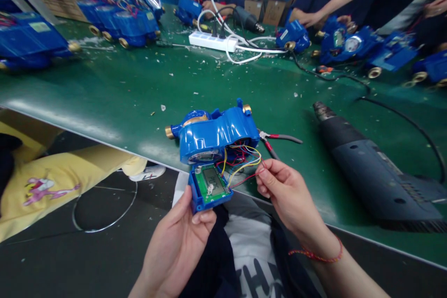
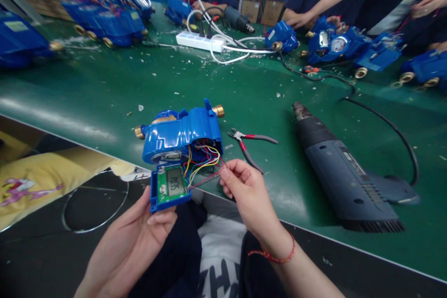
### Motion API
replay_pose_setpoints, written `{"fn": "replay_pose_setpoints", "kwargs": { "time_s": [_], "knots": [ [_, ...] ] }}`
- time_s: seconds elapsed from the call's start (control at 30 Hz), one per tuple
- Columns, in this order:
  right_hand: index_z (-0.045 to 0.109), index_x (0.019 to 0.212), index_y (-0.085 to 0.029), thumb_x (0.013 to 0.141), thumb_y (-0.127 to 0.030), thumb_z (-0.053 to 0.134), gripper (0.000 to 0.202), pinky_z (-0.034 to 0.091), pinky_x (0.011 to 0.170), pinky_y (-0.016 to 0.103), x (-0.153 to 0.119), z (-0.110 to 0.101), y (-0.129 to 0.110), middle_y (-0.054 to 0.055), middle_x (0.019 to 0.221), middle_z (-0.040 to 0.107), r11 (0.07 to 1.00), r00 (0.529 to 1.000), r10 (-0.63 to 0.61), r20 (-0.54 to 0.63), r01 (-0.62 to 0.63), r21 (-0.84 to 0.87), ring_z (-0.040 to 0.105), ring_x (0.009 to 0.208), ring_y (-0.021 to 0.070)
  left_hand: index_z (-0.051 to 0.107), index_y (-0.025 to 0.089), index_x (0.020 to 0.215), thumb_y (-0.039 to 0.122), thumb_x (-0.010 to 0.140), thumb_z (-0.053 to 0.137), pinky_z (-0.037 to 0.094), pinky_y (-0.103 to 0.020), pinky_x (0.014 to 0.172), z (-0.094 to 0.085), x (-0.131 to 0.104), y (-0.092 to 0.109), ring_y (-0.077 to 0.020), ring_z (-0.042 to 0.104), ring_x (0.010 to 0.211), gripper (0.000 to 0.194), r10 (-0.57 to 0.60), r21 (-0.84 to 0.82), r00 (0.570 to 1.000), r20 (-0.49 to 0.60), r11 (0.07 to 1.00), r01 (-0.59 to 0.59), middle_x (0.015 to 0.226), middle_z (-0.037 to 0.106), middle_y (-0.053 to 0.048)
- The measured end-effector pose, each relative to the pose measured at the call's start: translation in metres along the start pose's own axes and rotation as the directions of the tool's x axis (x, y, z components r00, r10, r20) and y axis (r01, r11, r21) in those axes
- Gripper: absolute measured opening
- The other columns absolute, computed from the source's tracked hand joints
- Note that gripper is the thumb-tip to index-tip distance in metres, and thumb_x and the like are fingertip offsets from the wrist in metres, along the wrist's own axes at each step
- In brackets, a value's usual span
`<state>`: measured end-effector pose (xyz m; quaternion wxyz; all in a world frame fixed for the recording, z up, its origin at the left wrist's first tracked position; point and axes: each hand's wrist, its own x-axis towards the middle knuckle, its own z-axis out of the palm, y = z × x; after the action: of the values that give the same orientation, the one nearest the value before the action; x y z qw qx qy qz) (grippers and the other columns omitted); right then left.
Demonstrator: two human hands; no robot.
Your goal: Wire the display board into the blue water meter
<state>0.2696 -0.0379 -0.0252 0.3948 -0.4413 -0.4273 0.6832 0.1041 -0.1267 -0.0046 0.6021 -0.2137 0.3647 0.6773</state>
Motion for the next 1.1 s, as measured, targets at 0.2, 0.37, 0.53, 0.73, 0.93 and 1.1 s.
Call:
{"fn": "replay_pose_setpoints", "kwargs": {
  "time_s": [0.2, 0.37, 0.53, 0.73, 0.93, 1.1],
  "knots": [
    [0.064, 0.079, -0.019, 0.089, -0.028, 0.066, 0.013, 0.036, 0.049, 0.023, -0.006, -0.018, -0.011, -0.002, 0.065, 0.058, 0.715, 0.795, -0.593, -0.126, 0.447, -0.537, 0.049, 0.055, 0.0089, 0.062, 0.01, 0.089, 0.013, 0.1, 0.039, 0.044, -0.017, 0.038, -0.001, 0.0, -0.001, -0.0034, 0.046, 0.045, 0.026, 0.008, -0.016, 1.0, -0.004, 1.0, -0.008, 0.085, 0.063, -0.004],
    [0.068, 0.098, -0.023, 0.083, -0.003, 0.067, 0.025, 0.041, 0.074, 0.033, -0.014, -0.009, -0.021, 0.003, 0.086, 0.058, -0.101, 0.399, -0.764, 0.508, 0.703, -0.704, 0.051, 0.082, 0.0163, 0.063, 0.008, 0.093, 0.013, 0.099, 0.04, 0.044, -0.016, 0.038, 0.001, -0.001, -0.002, -0.004, 0.049, 0.049, 0.024, 0.022, 0.024, 0.999, 0.024, 0.999, -0.023, 0.09, 0.063, -0.006],
    [0.067, 0.092, -0.023, 0.085, -0.007, 0.066, 0.017, 0.033, 0.083, 0.04, -0.007, 0.001, -0.015, 0.005, 0.096, 0.054, -0.15, 0.444, -0.663, 0.602, 0.71, -0.688, 0.043, 0.095, 0.0223, 0.062, 0.009, 0.091, 0.012, 0.099, 0.041, 0.043, -0.016, 0.04, 0.001, -0.002, -0.003, -0.0033, 0.046, 0.049, 0.023, 0.022, 0.036, 0.999, 0.025, 0.999, -0.023, 0.087, 0.061, -0.005],
    [0.062, 0.087, -0.019, 0.088, -0.005, 0.058, 0.014, 0.032, 0.083, 0.04, -0.007, 0.011, -0.006, 0.006, 0.098, 0.052, 0.073, 0.603, -0.628, 0.492, 0.675, -0.734, 0.046, 0.096, 0.0214, 0.062, 0.008, 0.093, 0.011, 0.098, 0.042, 0.044, -0.017, 0.041, 0.0, -0.003, -0.004, -0.0045, 0.049, 0.052, 0.021, 0.029, 0.069, 0.999, 0.035, 0.997, -0.031, 0.094, 0.062, -0.008],
    [0.062, 0.075, -0.02, 0.087, -0.011, 0.06, 0.016, 0.036, 0.079, 0.036, -0.002, 0.007, -0.004, 0.002, 0.088, 0.05, 0.442, 0.711, -0.685, 0.159, 0.579, -0.685, 0.049, 0.089, 0.0187, 0.063, 0.008, 0.091, 0.011, 0.099, 0.04, 0.044, -0.017, 0.04, 0.001, -0.004, -0.004, -0.0038, 0.047, 0.049, 0.025, 0.012, 0.053, 1.0, 0.029, 0.999, -0.013, 0.088, 0.063, -0.006],
    [0.064, 0.075, -0.021, 0.088, -0.021, 0.063, 0.013, 0.037, 0.08, 0.034, 0.001, -0.009, -0.005, 0.002, 0.089, 0.05, 0.598, 0.721, -0.692, 0.032, 0.598, -0.534, 0.05, 0.093, 0.0188, 0.063, 0.009, 0.087, 0.01, 0.099, 0.04, 0.045, -0.017, 0.039, -0.001, -0.003, -0.001, -0.0039, 0.047, 0.048, 0.025, 0.021, 0.025, 1.0, 0.022, 0.999, -0.021, 0.084, 0.062, -0.005]
  ]
}}
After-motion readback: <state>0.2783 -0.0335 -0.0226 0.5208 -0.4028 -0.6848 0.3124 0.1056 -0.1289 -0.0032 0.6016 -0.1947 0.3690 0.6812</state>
